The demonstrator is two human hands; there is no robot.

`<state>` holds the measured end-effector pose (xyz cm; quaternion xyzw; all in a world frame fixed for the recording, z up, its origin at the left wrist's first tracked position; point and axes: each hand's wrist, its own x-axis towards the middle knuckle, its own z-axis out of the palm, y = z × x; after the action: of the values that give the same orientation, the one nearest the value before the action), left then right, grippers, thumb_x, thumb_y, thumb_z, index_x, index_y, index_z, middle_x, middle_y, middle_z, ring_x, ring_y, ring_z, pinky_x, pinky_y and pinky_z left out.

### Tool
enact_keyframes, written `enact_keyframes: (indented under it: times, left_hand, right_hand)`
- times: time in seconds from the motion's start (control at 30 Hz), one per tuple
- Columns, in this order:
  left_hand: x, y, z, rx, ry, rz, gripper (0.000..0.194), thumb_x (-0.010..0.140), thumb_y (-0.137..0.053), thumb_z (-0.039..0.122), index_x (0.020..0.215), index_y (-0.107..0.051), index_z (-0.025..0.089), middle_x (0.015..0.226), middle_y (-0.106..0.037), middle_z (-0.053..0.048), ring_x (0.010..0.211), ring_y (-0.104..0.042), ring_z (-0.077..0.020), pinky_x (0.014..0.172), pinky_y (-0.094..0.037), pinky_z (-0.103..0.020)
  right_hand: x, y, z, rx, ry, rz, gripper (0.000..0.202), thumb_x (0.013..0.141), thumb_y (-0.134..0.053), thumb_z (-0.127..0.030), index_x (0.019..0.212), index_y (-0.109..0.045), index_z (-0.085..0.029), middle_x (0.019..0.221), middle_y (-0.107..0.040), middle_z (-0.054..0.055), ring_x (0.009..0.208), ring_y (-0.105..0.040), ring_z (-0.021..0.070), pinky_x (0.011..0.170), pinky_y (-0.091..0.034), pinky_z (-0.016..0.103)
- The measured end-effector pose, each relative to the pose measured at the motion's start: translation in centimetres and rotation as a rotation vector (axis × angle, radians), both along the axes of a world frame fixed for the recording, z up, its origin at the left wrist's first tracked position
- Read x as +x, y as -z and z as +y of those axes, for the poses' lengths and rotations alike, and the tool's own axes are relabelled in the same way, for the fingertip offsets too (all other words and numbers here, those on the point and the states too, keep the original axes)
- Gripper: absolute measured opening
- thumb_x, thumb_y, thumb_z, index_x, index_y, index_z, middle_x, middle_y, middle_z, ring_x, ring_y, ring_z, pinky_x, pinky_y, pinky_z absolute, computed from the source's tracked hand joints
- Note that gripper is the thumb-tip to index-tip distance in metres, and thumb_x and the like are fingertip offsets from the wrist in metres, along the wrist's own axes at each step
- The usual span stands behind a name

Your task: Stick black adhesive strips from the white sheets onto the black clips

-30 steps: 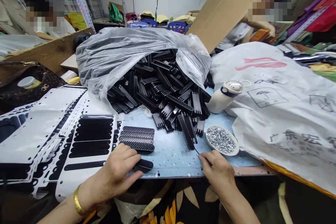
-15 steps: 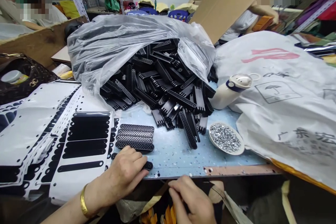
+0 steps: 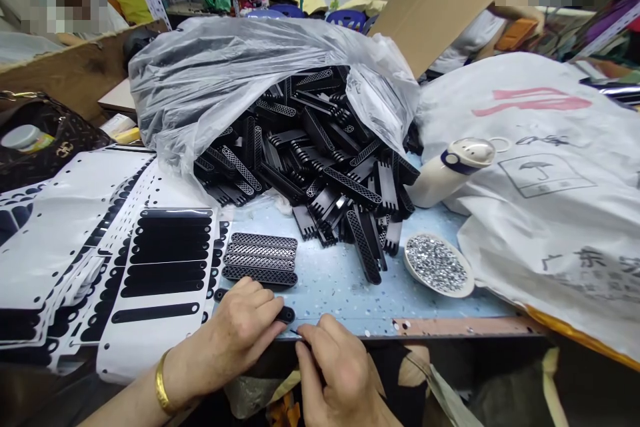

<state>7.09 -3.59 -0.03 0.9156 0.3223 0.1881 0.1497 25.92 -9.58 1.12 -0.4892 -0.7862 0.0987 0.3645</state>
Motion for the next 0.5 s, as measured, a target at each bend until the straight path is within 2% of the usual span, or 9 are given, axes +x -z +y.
enact_keyframes:
  times: [0.23,0.5]
  left_hand:
    - [0.10,0.13,0.06,0.022,-0.006,-0.010,0.015,0.093,-0.053,0.016,0.078,-0.051,0.019,0.075,-0.055,-0.002,0.071,-0.047,-0.0202,0.066,-0.036,-0.034]
    - [0.11,-0.07,0.20,0.024,-0.005,-0.020,0.014,0.092,-0.054,0.016,0.078,-0.051,0.019,0.075,-0.055,-0.001,0.070,-0.047,-0.0197,0.066,-0.037,-0.034]
  right_hand:
    - [-0.32,0.58,0.77,0.040,0.031,0.000,0.020,0.091,-0.048,-0.003,0.083,-0.059,-0.018,0.064,-0.048,-0.001,0.055,-0.049,0.0116,0.050,-0.038,0.024]
    - [-0.63,0.58,1.07,0.077,0.019,-0.043,0.023,0.092,-0.047,0.000,0.080,-0.059,-0.016,0.064,-0.045,-0.001,0.056,-0.044,0.0130,0.052,-0.034,0.027]
